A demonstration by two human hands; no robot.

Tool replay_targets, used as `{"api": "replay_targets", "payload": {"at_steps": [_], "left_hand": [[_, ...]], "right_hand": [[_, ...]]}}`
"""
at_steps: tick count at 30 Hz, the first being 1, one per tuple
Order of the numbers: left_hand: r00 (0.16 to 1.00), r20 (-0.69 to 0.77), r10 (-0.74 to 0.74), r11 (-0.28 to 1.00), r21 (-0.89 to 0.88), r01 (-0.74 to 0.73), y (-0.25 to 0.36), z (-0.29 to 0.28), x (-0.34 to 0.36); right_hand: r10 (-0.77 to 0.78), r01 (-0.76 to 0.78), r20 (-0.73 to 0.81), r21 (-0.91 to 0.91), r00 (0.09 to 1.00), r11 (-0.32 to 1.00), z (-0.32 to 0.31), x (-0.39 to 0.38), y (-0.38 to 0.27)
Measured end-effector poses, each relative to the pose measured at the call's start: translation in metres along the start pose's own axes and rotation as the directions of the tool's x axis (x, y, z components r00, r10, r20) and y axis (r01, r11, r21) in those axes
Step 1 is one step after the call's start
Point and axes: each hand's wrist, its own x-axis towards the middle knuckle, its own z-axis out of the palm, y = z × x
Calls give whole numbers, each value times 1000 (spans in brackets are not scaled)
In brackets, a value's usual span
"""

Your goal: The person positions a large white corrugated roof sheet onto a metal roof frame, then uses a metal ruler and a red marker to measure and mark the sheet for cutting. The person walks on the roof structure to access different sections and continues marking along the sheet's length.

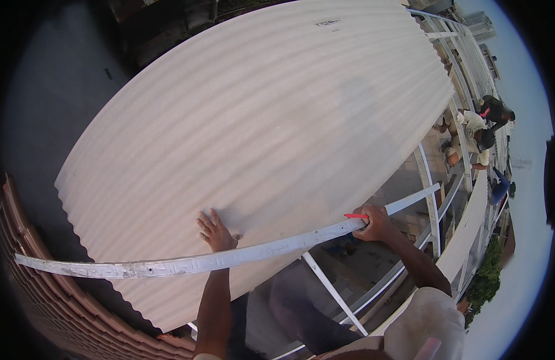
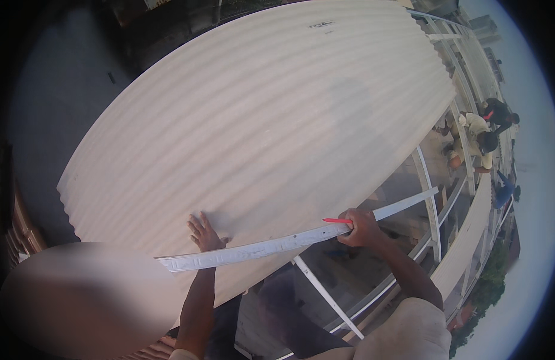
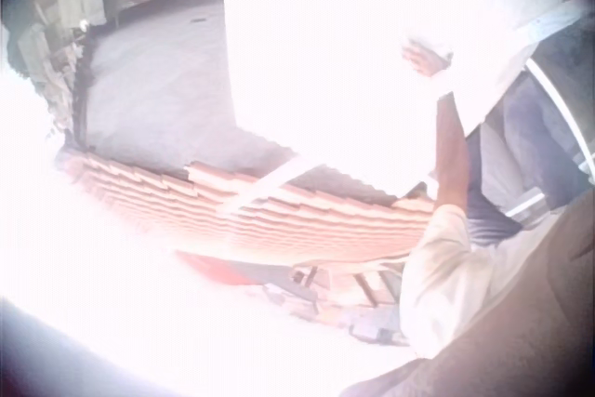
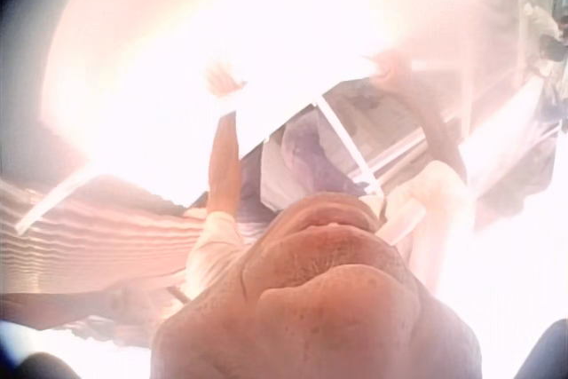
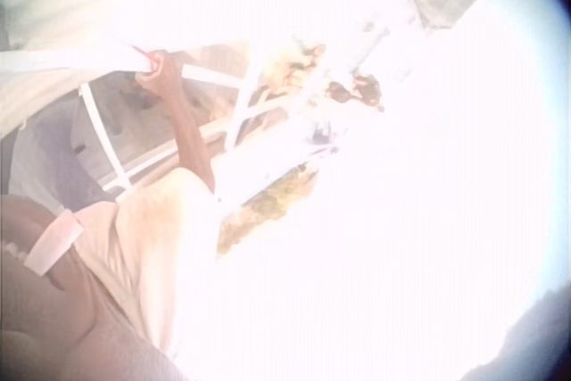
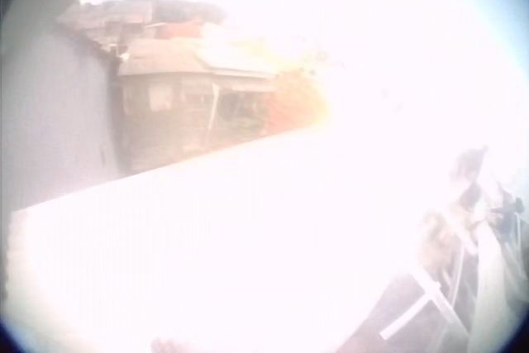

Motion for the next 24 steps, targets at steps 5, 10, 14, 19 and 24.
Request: {"api": "replay_targets", "payload": {"at_steps": [5,10,14,19,24], "left_hand": [[979,-173,112,991,-51,-122,-29,50,40],[994,-34,-100,988,116,103,25,22,26],[990,15,-139,972,192,134,39,16,22],[994,26,-102,954,285,91,26,21,30],[987,79,-141,966,230,119,40,15,30]], "right_hand": [[191,-177,-134,109,972,978,-12,3,26],[295,-257,-372,149,880,955,26,46,85],[477,-468,-395,127,785,875,57,91,127],[649,-666,-377,102,661,739,63,115,196],[617,-658,-478,102,625,746,62,115,261]]}}
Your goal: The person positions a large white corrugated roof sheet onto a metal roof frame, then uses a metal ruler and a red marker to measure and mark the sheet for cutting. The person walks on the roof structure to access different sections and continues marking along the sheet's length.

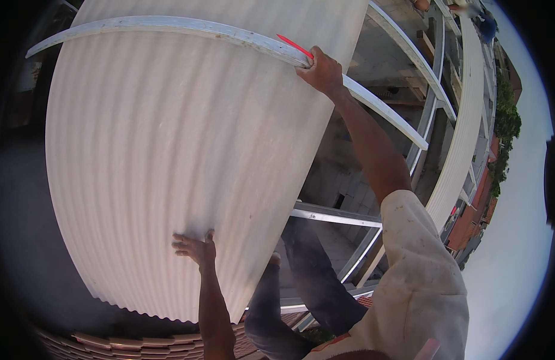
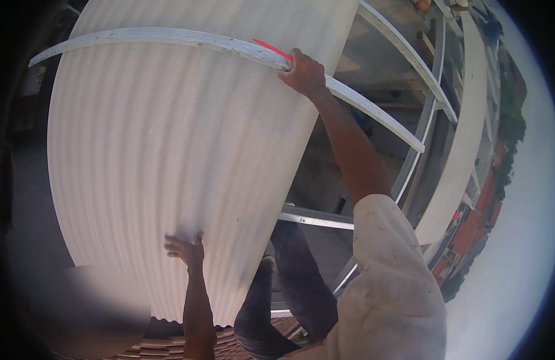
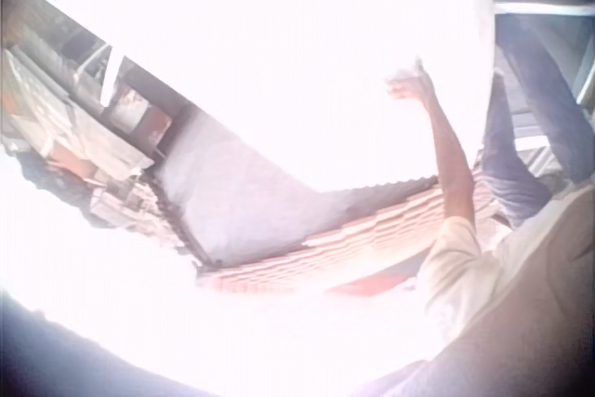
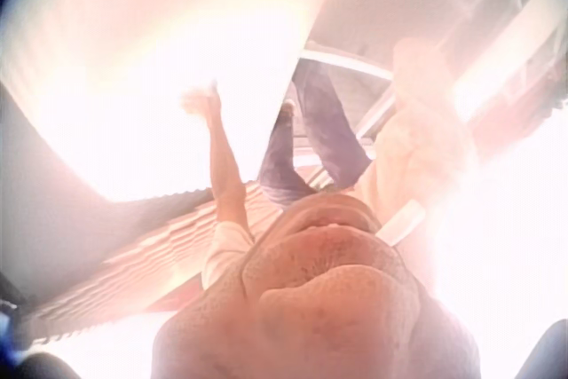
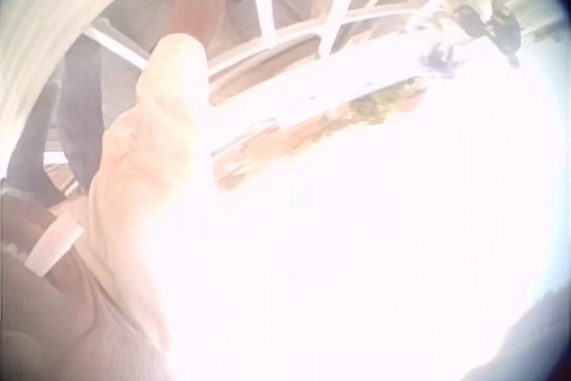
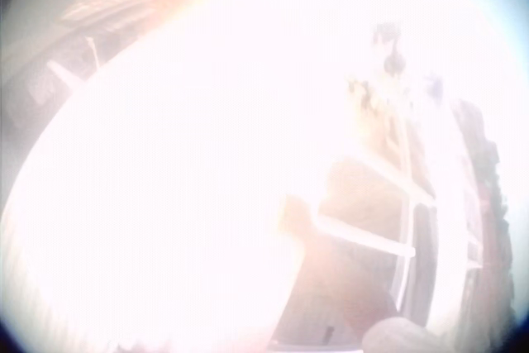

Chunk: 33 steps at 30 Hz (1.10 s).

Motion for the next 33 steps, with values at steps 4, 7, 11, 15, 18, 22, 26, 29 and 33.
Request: {"api": "replay_targets", "payload": {"at_steps": [4,7,11,15,18,22,26,29,33], "left_hand": [[1000,-2,7,999,33,-7,-3,1,0],[998,-36,47,997,67,-45,-2,3,5],[996,-38,81,991,110,-77,-4,6,5],[998,-31,47,993,110,-43,-11,12,10],[1000,9,14,995,99,-15,-4,8,4],[999,19,30,991,133,-32,-2,12,6],[999,41,-13,994,106,8,10,9,2],[996,69,65,981,178,-76,3,12,5],[994,78,73,974,210,-88,7,9,2]], "right_hand": [[-23,20,-80,-33,997,999,7,34,27],[-58,54,-102,-40,993,998,10,58,39],[-228,177,-329,-176,917,968,4,42,46],[-108,160,-342,128,934,979,-21,-58,31],[225,-230,52,330,973,916,-32,-197,21],[366,-603,695,123,619,788,-15,-390,24],[309,-525,710,100,633,845,33,-478,24],[360,-619,641,234,678,750,55,-481,21],[372,-657,588,395,718,642,69,-492,30]]}}
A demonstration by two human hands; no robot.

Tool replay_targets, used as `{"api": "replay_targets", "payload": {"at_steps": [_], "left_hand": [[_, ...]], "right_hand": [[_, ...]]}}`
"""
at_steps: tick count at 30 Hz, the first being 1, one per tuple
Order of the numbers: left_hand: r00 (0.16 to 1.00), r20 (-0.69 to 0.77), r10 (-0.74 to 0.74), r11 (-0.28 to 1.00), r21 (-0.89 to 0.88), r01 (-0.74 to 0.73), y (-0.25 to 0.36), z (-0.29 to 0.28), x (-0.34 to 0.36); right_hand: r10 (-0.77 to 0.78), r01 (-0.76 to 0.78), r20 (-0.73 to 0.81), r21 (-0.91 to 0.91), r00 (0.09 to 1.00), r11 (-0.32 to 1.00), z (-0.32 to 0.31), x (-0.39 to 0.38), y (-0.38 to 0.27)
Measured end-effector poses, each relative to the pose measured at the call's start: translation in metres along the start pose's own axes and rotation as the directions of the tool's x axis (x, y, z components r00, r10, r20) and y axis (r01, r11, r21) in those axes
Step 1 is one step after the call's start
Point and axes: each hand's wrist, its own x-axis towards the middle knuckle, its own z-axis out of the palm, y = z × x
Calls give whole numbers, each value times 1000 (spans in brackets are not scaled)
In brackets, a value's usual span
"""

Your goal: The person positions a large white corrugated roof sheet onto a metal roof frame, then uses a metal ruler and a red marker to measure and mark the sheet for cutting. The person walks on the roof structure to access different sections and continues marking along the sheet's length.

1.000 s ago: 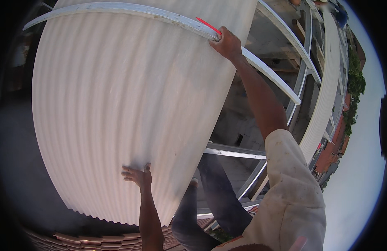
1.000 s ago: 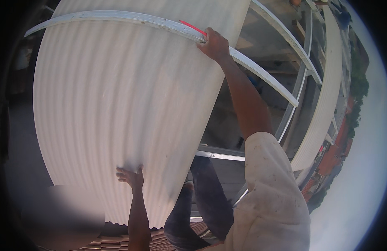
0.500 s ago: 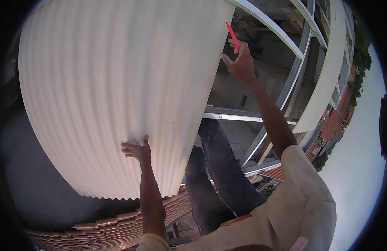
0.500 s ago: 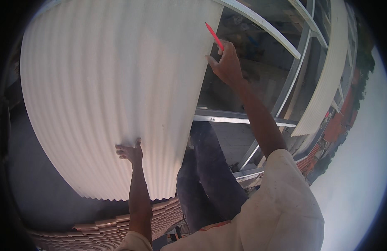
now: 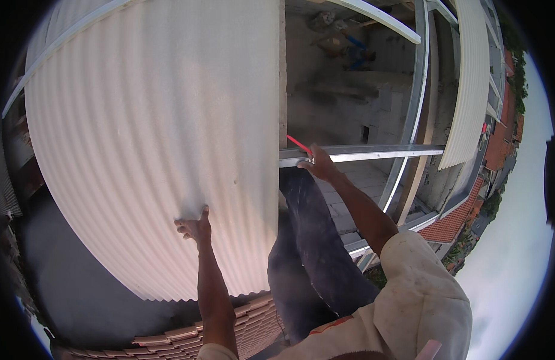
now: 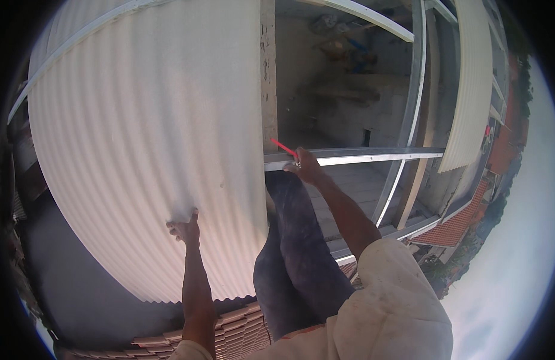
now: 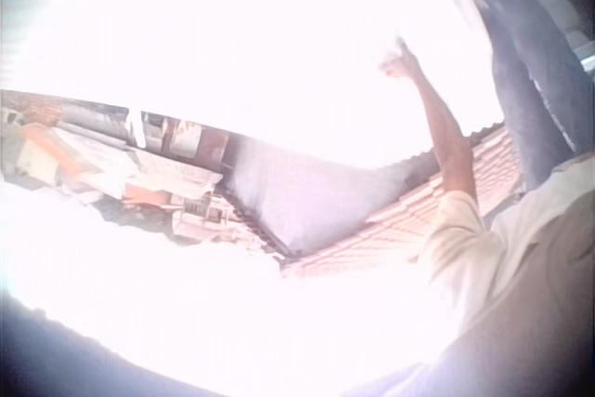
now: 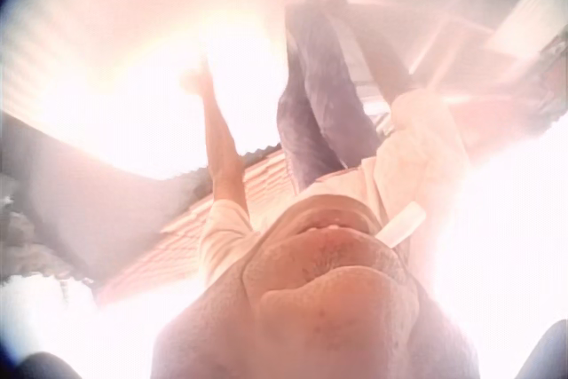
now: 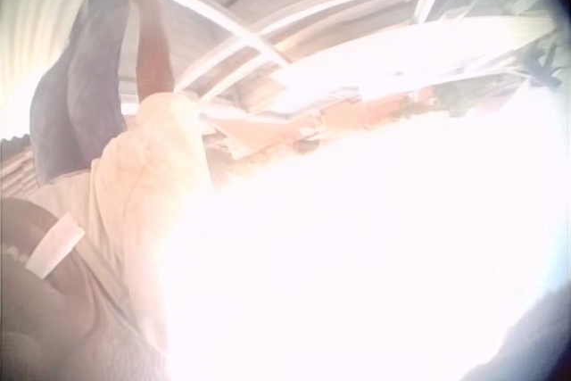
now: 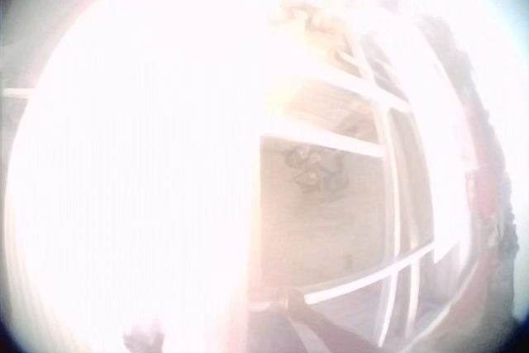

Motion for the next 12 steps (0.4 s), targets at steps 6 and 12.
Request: {"api": "replay_targets", "payload": {"at_steps": [6,12], "left_hand": [[983,-74,171,985,37,-169,-1,0,13],[712,-323,623,726,-98,-681,179,-65,16]], "right_hand": [[-114,113,-59,-25,992,993,3,0,13],[-69,74,68,-61,995,995,1,8,22]]}}
